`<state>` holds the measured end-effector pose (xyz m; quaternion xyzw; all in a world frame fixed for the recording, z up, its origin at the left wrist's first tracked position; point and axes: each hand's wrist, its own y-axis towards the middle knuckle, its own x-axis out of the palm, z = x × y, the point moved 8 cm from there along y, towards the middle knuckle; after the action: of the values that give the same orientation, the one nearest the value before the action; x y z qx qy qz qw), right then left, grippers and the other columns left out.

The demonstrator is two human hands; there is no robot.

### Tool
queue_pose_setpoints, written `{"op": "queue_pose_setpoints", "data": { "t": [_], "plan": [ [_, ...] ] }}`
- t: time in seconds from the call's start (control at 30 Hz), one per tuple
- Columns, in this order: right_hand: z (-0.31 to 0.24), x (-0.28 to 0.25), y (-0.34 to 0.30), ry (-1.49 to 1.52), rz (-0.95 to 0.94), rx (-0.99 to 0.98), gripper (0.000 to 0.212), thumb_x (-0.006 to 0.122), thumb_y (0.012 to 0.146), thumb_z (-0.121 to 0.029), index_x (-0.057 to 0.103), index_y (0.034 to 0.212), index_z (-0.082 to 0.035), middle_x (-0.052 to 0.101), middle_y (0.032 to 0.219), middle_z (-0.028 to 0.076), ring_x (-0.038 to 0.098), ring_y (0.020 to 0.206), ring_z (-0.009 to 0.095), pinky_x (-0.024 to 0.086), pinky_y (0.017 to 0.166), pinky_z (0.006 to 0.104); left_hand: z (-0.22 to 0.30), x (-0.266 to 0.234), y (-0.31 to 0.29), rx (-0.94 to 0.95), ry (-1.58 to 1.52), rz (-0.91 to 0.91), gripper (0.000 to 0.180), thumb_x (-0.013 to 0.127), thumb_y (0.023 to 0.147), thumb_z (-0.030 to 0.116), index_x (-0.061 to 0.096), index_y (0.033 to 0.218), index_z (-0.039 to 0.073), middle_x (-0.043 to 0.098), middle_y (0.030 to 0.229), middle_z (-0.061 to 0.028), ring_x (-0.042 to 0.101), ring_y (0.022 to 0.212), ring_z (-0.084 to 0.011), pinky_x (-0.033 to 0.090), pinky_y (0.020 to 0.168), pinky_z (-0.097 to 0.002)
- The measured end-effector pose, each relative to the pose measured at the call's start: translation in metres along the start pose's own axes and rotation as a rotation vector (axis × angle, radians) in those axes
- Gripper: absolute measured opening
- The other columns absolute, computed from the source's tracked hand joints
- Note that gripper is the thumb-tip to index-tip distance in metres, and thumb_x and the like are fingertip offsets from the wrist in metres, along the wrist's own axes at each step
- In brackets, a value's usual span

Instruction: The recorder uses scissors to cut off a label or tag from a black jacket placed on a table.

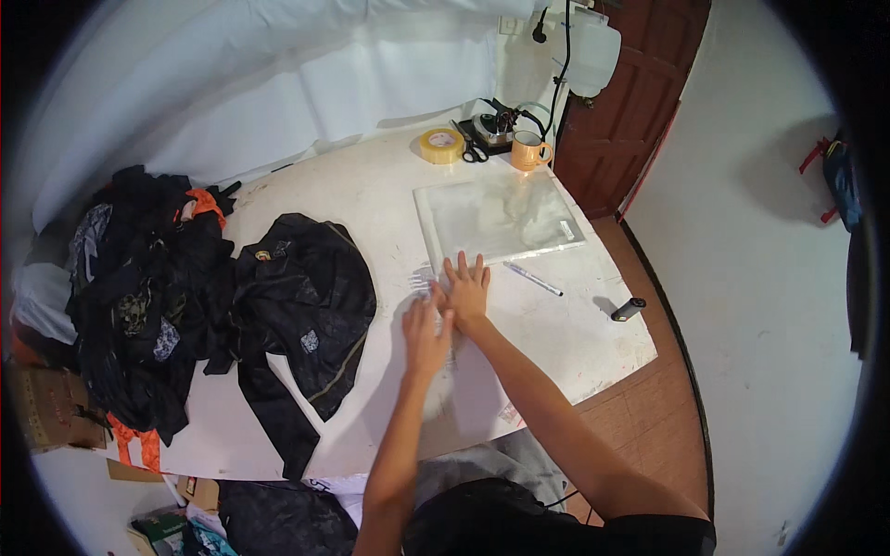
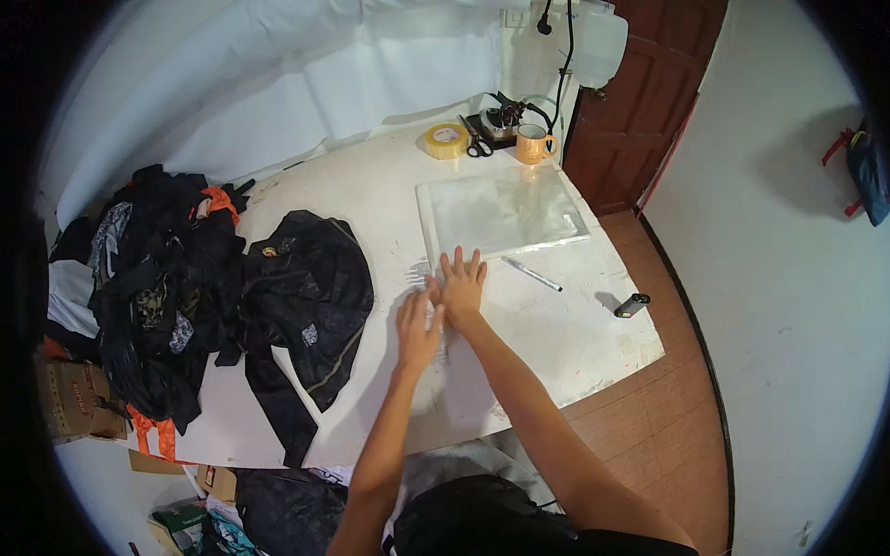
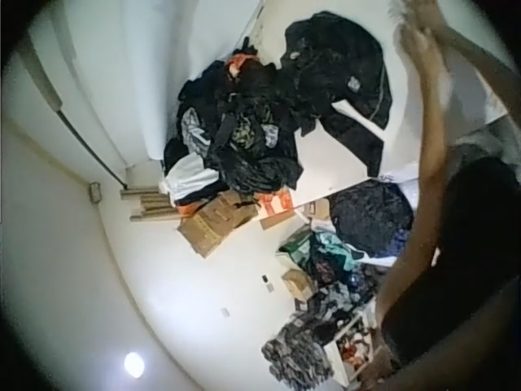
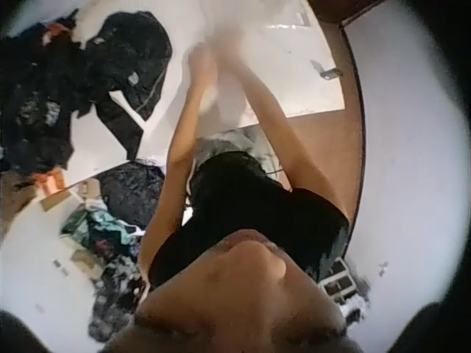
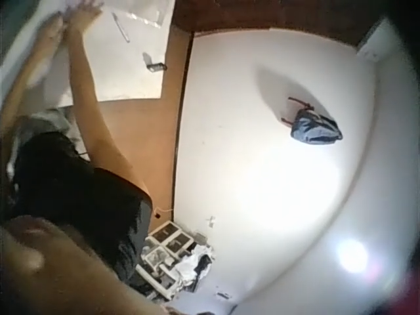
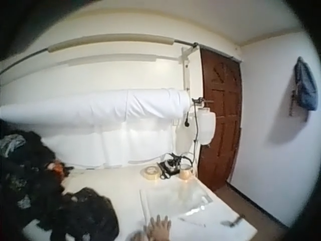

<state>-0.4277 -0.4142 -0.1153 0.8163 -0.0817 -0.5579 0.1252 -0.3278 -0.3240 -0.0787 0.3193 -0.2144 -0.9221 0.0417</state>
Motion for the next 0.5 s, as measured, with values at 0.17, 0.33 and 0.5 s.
{"op": "queue_pose_setpoints", "data": {
  "t": [0.17, 0.33, 0.5],
  "plan": [
    [-0.002, -0.022, -0.039, 0.06, -0.037, -0.168, 0.059, 0.049, 0.092, -0.047, 0.05, 0.137, -0.01, 0.036, 0.149, 0.019, 0.017, 0.139, 0.05, 0.014, 0.112, 0.0617, -0.042, -0.007, -0.006, -0.083, -0.024, 0.109, 0.041, 0.057, 0.093, 0.024, 0.052, 0.127, 0.003, 0.041, 0.138, -0.025, 0.037, 0.129, -0.0414, 0.031, 0.108, -0.0483],
    [-0.001, -0.037, -0.08, 0.051, -0.048, -0.236, 0.055, 0.057, 0.088, -0.044, 0.056, 0.132, -0.012, 0.04, 0.146, 0.018, 0.022, 0.138, 0.049, 0.016, 0.111, 0.061, -0.031, -0.01, -0.011, 0.029, 0.078, 0.114, 0.042, 0.058, 0.092, 0.026, 0.054, 0.129, 0.006, 0.034, 0.145, -0.0238, 0.03, 0.135, -0.0422, 0.027, 0.109, -0.0529],
    [0.017, -0.053, -0.099, 0.147, -0.093, -0.303, 0.051, 0.063, 0.084, -0.042, 0.061, 0.127, -0.016, 0.041, 0.147, 0.014, 0.027, 0.137, 0.047, 0.02, 0.11, 0.0604, -0.003, 0.013, -0.022, 0.145, 0.345, -0.121, 0.043, 0.058, 0.091, 0.036, 0.058, 0.131, 0.018, 0.031, 0.151, -0.0175, 0.029, 0.138, -0.0404, 0.022, 0.11, -0.059]
  ]
}}
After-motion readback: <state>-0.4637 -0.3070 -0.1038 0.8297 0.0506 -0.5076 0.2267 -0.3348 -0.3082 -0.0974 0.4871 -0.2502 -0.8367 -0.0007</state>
